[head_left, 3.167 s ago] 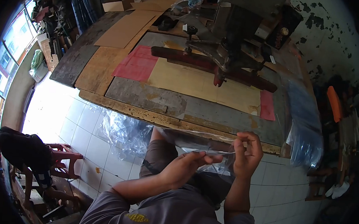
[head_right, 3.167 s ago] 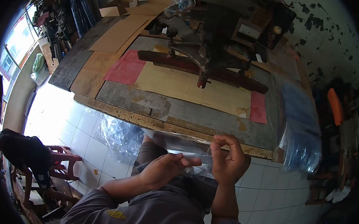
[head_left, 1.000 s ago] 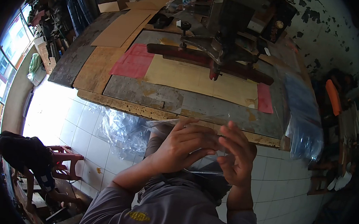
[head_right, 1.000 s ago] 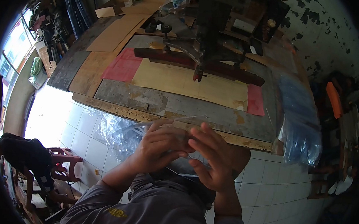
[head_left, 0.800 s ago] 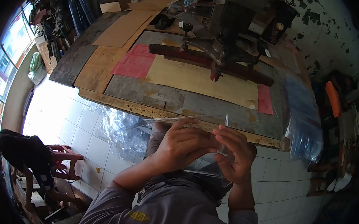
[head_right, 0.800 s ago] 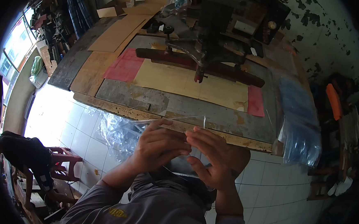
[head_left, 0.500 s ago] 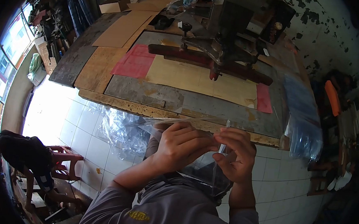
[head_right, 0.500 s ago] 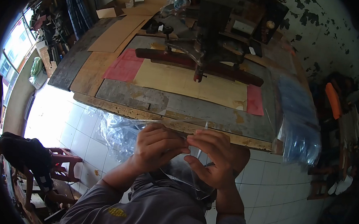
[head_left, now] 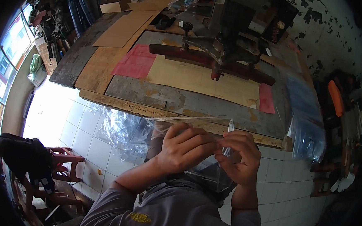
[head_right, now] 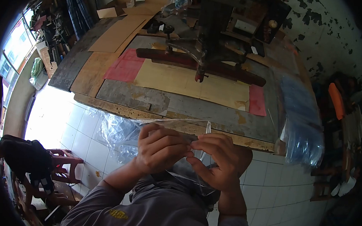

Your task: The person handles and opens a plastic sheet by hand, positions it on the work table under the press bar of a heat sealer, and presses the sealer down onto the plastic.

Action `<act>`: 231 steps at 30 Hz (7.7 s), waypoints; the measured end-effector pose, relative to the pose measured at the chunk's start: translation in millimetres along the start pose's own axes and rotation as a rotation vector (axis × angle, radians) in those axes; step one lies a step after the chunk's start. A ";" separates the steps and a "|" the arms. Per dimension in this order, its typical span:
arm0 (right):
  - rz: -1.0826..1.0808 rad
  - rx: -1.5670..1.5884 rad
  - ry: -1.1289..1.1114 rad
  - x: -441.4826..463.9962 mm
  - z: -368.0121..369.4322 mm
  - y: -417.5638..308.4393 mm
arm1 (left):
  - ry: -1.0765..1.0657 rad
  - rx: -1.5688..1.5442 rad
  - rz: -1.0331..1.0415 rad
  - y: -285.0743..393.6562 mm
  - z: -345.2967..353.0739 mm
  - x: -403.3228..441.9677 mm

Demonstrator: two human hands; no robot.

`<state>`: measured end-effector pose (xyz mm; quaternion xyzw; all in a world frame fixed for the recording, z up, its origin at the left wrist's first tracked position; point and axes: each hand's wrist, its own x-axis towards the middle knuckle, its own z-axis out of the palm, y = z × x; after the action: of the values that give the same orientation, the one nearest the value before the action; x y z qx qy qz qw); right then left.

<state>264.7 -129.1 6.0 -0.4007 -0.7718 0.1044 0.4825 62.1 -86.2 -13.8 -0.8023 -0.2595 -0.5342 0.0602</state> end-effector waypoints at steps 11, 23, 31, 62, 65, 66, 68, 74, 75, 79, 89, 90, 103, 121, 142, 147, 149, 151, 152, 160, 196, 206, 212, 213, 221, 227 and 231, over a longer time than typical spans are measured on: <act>0.003 0.019 -0.048 5.6 -5.0 -4.9 | -0.117 -0.087 0.034 -8.6 0.8 0.0; 0.137 0.026 0.071 0.0 7.5 -3.2 | -0.194 -0.155 -0.013 -14.3 1.3 5.2; 0.193 0.099 0.228 0.1 -8.5 9.3 | -0.359 -0.038 -0.096 -41.3 -24.3 0.5; 0.544 0.230 0.553 -48.1 -16.9 152.8 | -0.284 -0.537 -0.762 -130.8 12.5 -34.9; 0.552 0.213 0.565 -47.4 -14.5 150.6 | -0.285 -0.500 -0.749 -132.3 17.5 -40.4; 0.554 0.212 0.566 -47.4 -14.0 150.5 | -0.316 -0.498 -0.813 -129.8 16.6 -39.8; 0.550 0.223 0.560 -47.4 -14.1 150.7 | -0.350 -0.477 -0.871 -126.2 14.3 -34.7; 0.528 0.231 0.495 -47.5 -14.8 147.9 | -0.257 -0.655 -0.899 -131.1 17.6 -43.0; 0.524 0.211 0.463 -47.7 -16.0 146.7 | -0.209 -0.734 -0.927 -132.1 19.4 -46.3; 0.576 0.155 0.346 -50.7 -22.3 145.4 | -0.220 -0.780 -0.942 -131.7 14.7 -42.1; 0.558 0.207 0.355 -51.0 -21.6 144.0 | -0.301 -0.753 -0.835 -132.9 10.4 -38.8; 0.563 0.208 0.365 -49.9 -20.6 142.7 | -0.307 -0.768 -0.825 -134.3 11.1 -40.4; 0.545 0.190 0.523 -53.4 -18.2 149.9 | -0.377 -0.649 -0.796 -126.4 9.4 -33.8; 0.563 0.225 0.379 -57.1 -25.2 153.1 | -0.278 -0.763 -0.954 -129.0 10.7 -35.9; 0.516 0.271 0.236 -49.6 -30.1 145.6 | -0.283 -0.810 -0.904 -132.2 11.5 -39.5; 0.410 0.127 0.075 -34.4 -43.5 135.9 | -0.241 -0.839 -0.924 -134.6 11.6 -42.0; 0.362 0.060 0.000 -24.9 -51.9 130.6 | -0.229 -0.843 -0.942 -133.4 10.7 -40.4; 0.323 -0.001 -0.076 -16.6 -59.5 125.7 | -0.233 -0.821 -0.960 -131.8 8.7 -37.7; 0.356 0.016 -0.089 -13.9 -61.7 123.6 | -0.230 -0.835 -0.967 -131.9 9.0 -37.9; 0.339 -0.177 -0.471 23.1 -77.4 105.7 | -0.195 -0.871 -0.968 -132.8 10.6 -41.1; 0.494 0.153 -0.138 28.7 -90.5 110.9 | -0.074 -1.017 -0.999 -135.7 8.7 -46.3; 0.509 0.124 -0.143 28.1 -95.3 105.7 | -0.081 -0.978 -1.022 -132.6 5.7 -42.8; 0.510 0.123 -0.150 29.3 -96.7 100.8 | -0.078 -0.982 -0.998 -133.3 6.1 -43.8; 0.521 0.135 -0.143 29.5 -95.9 99.3 | -0.079 -0.990 -0.996 -132.5 5.3 -43.1; 0.551 0.017 -0.235 34.3 -98.1 88.7 | -0.085 -0.969 -0.992 -131.0 4.3 -42.0; 0.644 0.018 -0.267 35.5 -97.8 88.3 | -0.123 -0.942 -0.962 -132.7 3.6 -44.1; 0.662 0.017 -0.346 38.1 -99.5 95.1 | -0.129 -0.960 -0.971 -131.6 2.7 -42.5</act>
<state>388.2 -61.6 30.1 -0.6010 -0.6696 0.3275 0.2883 -11.4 12.7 -76.5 -0.5631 -0.3272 -0.5077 -0.5639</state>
